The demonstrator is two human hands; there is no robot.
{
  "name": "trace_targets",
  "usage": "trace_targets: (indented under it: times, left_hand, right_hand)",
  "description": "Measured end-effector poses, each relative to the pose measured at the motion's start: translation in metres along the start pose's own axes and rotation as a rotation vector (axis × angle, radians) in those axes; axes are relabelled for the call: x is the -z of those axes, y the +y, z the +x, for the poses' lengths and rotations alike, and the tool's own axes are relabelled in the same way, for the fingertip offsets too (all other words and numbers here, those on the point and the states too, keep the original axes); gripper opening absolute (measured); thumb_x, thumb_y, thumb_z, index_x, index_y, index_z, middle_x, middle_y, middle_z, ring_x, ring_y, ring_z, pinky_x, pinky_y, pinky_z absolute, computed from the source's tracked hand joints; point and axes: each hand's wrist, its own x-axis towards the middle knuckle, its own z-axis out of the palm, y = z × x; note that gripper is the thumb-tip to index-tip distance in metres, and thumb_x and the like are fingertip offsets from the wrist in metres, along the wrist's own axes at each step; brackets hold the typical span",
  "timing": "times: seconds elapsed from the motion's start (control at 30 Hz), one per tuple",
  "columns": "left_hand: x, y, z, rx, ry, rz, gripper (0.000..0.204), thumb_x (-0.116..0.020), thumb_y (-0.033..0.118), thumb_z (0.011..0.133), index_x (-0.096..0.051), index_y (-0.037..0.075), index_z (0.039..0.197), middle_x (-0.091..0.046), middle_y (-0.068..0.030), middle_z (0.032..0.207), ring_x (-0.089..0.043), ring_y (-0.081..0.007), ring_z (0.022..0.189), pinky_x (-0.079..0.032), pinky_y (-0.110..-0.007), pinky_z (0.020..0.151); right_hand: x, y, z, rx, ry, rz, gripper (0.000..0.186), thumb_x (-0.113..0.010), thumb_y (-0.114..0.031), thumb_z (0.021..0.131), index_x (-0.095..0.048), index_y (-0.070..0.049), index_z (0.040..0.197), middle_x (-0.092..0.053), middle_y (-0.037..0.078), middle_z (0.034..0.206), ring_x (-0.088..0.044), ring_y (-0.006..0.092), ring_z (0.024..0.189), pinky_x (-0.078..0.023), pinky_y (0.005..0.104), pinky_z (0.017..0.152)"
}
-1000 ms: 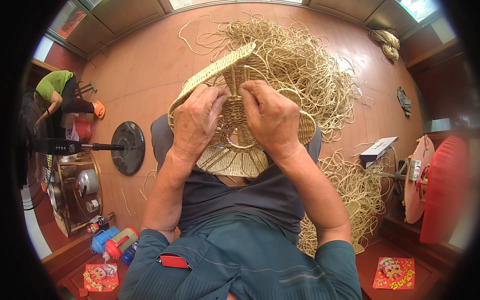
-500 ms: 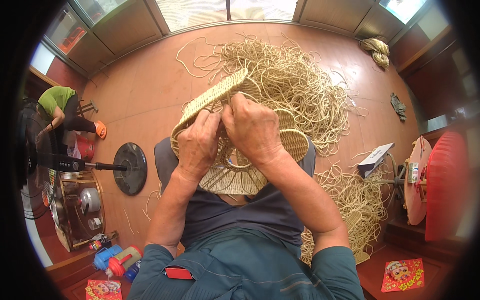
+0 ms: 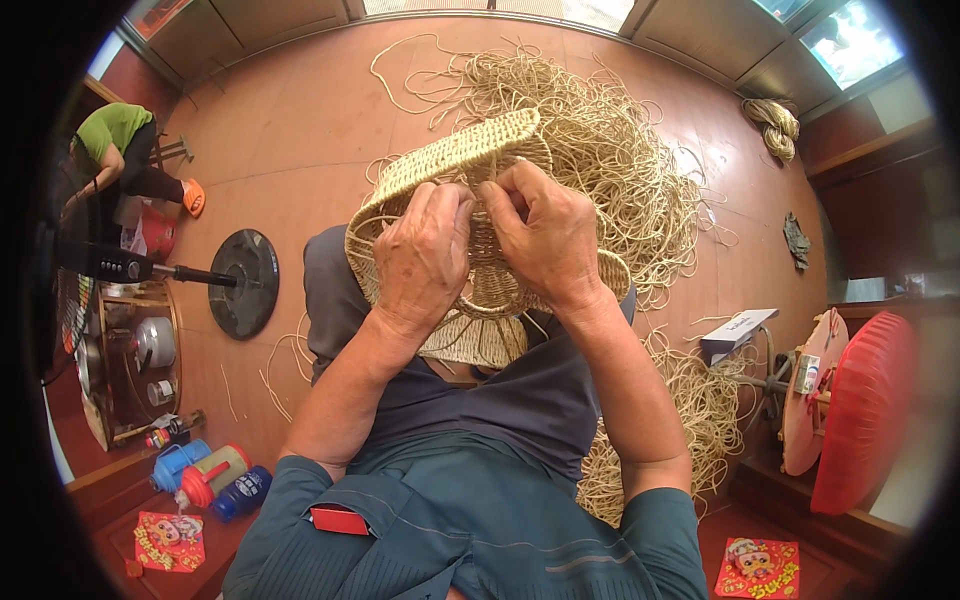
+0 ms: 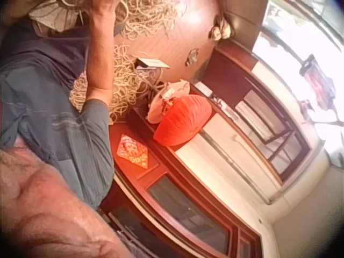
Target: Weaving a large straw or wicker basket by hand.
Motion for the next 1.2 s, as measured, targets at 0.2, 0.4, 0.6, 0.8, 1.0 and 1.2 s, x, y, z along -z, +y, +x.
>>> trace_targets:
  times: [0.2, 0.4, 0.6, 0.8, 1.0, 1.2]
  left_hand:
    - [-0.002, 0.0, 0.0, -0.052, 0.0, 0.148, 0.011, -0.068, 0.016, 0.106, -0.064, 0.007, 0.1, -0.063, -0.0103, 0.091, -0.066, -0.0314, 0.069, -0.054, -0.043, 0.064]
    - [-0.003, 0.006, -0.001, 0.005, 0.019, 0.108, 0.013, -0.067, 0.016, 0.106, -0.064, 0.006, 0.099, -0.065, -0.0106, 0.088, -0.067, -0.0331, 0.07, -0.054, -0.044, 0.067]
    - [-0.003, 0.001, -0.002, 0.032, 0.03, -0.037, 0.011, -0.068, 0.018, 0.106, -0.069, 0.007, 0.104, -0.068, -0.0105, 0.091, -0.071, -0.0339, 0.077, -0.056, -0.045, 0.07]
    - [-0.002, 0.0, -0.003, 0.03, 0.024, -0.046, 0.011, -0.069, 0.018, 0.105, -0.072, 0.008, 0.107, -0.068, -0.0095, 0.09, -0.071, -0.0336, 0.078, -0.056, -0.044, 0.07]
    - [-0.001, 0.002, -0.001, 0.06, 0.002, -0.075, 0.01, -0.068, 0.018, 0.105, -0.073, 0.009, 0.107, -0.07, -0.009, 0.092, -0.072, -0.0337, 0.079, -0.057, -0.045, 0.073]
    - [-0.003, 0.005, 0.0, 0.079, 0.008, -0.088, 0.011, -0.068, 0.017, 0.105, -0.074, 0.009, 0.109, -0.073, -0.0095, 0.096, -0.073, -0.034, 0.084, -0.058, -0.045, 0.075]
  right_hand:
    - [0.002, -0.003, 0.0, -0.035, -0.022, 0.013, 0.02, -0.081, -0.017, 0.1, -0.07, -0.004, 0.088, -0.069, 0.01, 0.067, -0.067, 0.0206, 0.056, -0.052, 0.0365, 0.055]
    - [0.001, 0.0, 0.0, -0.004, -0.008, -0.002, 0.021, -0.081, -0.017, 0.1, -0.069, -0.004, 0.088, -0.068, 0.01, 0.066, -0.067, 0.0201, 0.056, -0.052, 0.0361, 0.055]
    - [0.0, -0.002, 0.0, 0.006, 0.014, -0.007, 0.022, -0.082, -0.017, 0.1, -0.069, -0.005, 0.087, -0.071, 0.009, 0.068, -0.069, 0.0193, 0.057, -0.054, 0.0347, 0.057]
    - [0.0, -0.003, -0.003, -0.021, 0.001, 0.014, 0.02, -0.081, -0.015, 0.101, -0.071, -0.004, 0.088, -0.072, 0.008, 0.069, -0.07, 0.0155, 0.059, -0.055, 0.0329, 0.058]
    - [0.006, 0.002, -0.008, -0.033, -0.035, 0.099, 0.007, -0.079, -0.009, 0.099, -0.077, -0.003, 0.1, -0.074, 0.009, 0.079, -0.071, 0.013, 0.066, -0.057, 0.0313, 0.063]
    - [0.004, 0.003, -0.012, 0.008, -0.027, 0.044, 0.013, -0.078, -0.004, 0.097, -0.076, -0.003, 0.109, -0.073, 0.007, 0.086, -0.071, 0.0149, 0.069, -0.058, 0.0313, 0.064]
